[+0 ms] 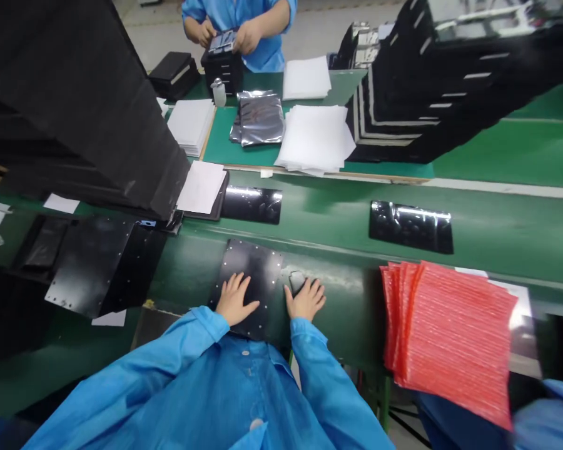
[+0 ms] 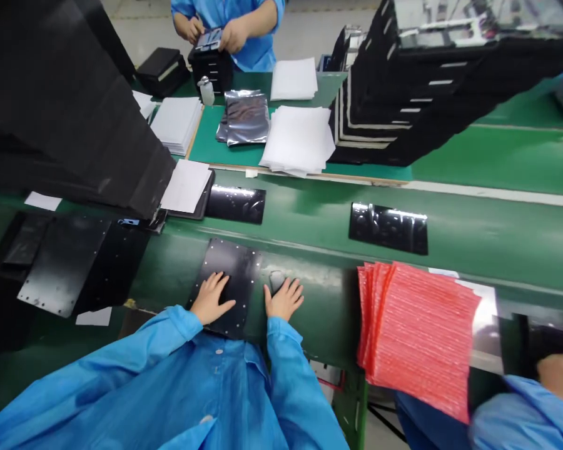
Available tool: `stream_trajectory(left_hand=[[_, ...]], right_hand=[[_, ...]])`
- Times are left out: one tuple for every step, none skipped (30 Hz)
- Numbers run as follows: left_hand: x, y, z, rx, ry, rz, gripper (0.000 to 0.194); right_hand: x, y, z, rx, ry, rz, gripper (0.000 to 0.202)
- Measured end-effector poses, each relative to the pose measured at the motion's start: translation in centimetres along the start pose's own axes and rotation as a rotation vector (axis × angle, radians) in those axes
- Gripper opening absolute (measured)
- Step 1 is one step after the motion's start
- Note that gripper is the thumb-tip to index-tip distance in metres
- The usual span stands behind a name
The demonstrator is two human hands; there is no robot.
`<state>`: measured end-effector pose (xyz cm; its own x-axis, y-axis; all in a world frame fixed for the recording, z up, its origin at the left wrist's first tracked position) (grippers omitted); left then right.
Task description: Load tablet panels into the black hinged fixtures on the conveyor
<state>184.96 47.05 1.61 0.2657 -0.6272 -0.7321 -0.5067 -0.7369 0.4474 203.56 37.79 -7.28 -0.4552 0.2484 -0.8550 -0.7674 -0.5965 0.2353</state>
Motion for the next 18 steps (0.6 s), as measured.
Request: stream_trajectory(left_hand=[[1.1,0.0,-0.8,-0.037,-0.091,0.049,0.079],[2.2,-0.1,-1.5,-0.069,-0.166,0.083,0.09],[3.0,-0.2,-1.9,-0.09,-0.227,0.104,0.1],[3.6,-0.4,-2.1,-0.103,-0.273,0.115,0.107],[4.1,-0.5,-2.1,-0.112,-0.306,0.122,0.112],[4.3,-0.6,-2.1,-0.12,-0.327,0.128,0.115],[4.5,-0.7,-2.0,-0.124,-0.338,0.132,0.117],[4.7,-0.8,-2.1,-0.128,-0.341,0.132,0.118],[4.9,-0.8,-2.3,-0.135,-0.336,0.128,0.119],[5.1,-0.8,-2.7,-0.143,-0.323,0.117,0.119],[5.3,-0.8,-3.2,-0.158,-0.304,0.096,0.118],[5.3,-0.7,-3.8,-0.18,-0.278,0.068,0.116],[5.2,-0.5,-4.3,-0.207,-0.239,0.041,0.114],[4.6,-0.2,-4.6,-0.23,-0.183,0.017,0.113],[3.6,0.2,-4.4,-0.234,-0.101,0.001,0.113],[2.0,0.6,-3.8,-0.212,0.005,-0.001,0.112],[-0.2,1.2,-2.5,-0.168,0.135,0.008,0.111],[-2.9,1.7,-0.7,-0.113,0.276,0.018,0.108]], right_hand=[[-0.1,-0.2,-0.4,-0.094,0.05,0.032,0.065],[-0.1,-0.2,-0.5,-0.209,0.08,0.086,0.057],[-0.2,-0.1,-0.5,-0.331,0.104,0.162,0.051],[-0.3,0.2,-0.3,-0.445,0.136,0.25,0.047],[-0.5,0.6,0.0,-0.541,0.183,0.332,0.044],[-0.8,1.0,0.6,-0.616,0.242,0.392,0.042],[-1.1,1.2,1.3,-0.67,0.31,0.435,0.041],[-1.3,1.3,2.0,-0.708,0.374,0.471,0.041],[-1.6,1.2,2.8,-0.732,0.426,0.501,0.04],[-1.9,1.0,3.5,-0.745,0.46,0.533,0.037],[-2.2,0.5,4.1,-0.753,0.479,0.57,0.034],[-2.4,-0.1,4.4,-0.758,0.486,0.61,0.03],[-2.7,-0.7,4.5,-0.76,0.485,0.645,0.029],[-3.0,-1.3,4.4,-0.765,0.477,0.659,0.032],[-3.4,-1.8,4.0,-0.766,0.472,0.64,0.038],[-3.9,-2.1,3.6,-0.766,0.467,0.587,0.045],[-4.3,-2.2,3.0,-0.765,0.464,0.509,0.052],[-4.7,-2.0,2.6,-0.77,0.462,0.428,0.058]])
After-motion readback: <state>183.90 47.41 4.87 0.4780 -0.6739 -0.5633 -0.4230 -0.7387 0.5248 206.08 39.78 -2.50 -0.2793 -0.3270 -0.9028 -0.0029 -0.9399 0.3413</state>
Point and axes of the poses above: each hand's wrist, its own y-axis away from the middle knuckle, its own x-axis out of the palm, z = x × y, the point moved 2 cm from there along -y, towards the middle knuckle, and after that the axes turned 7 degrees about y, right-handed, at the moved point
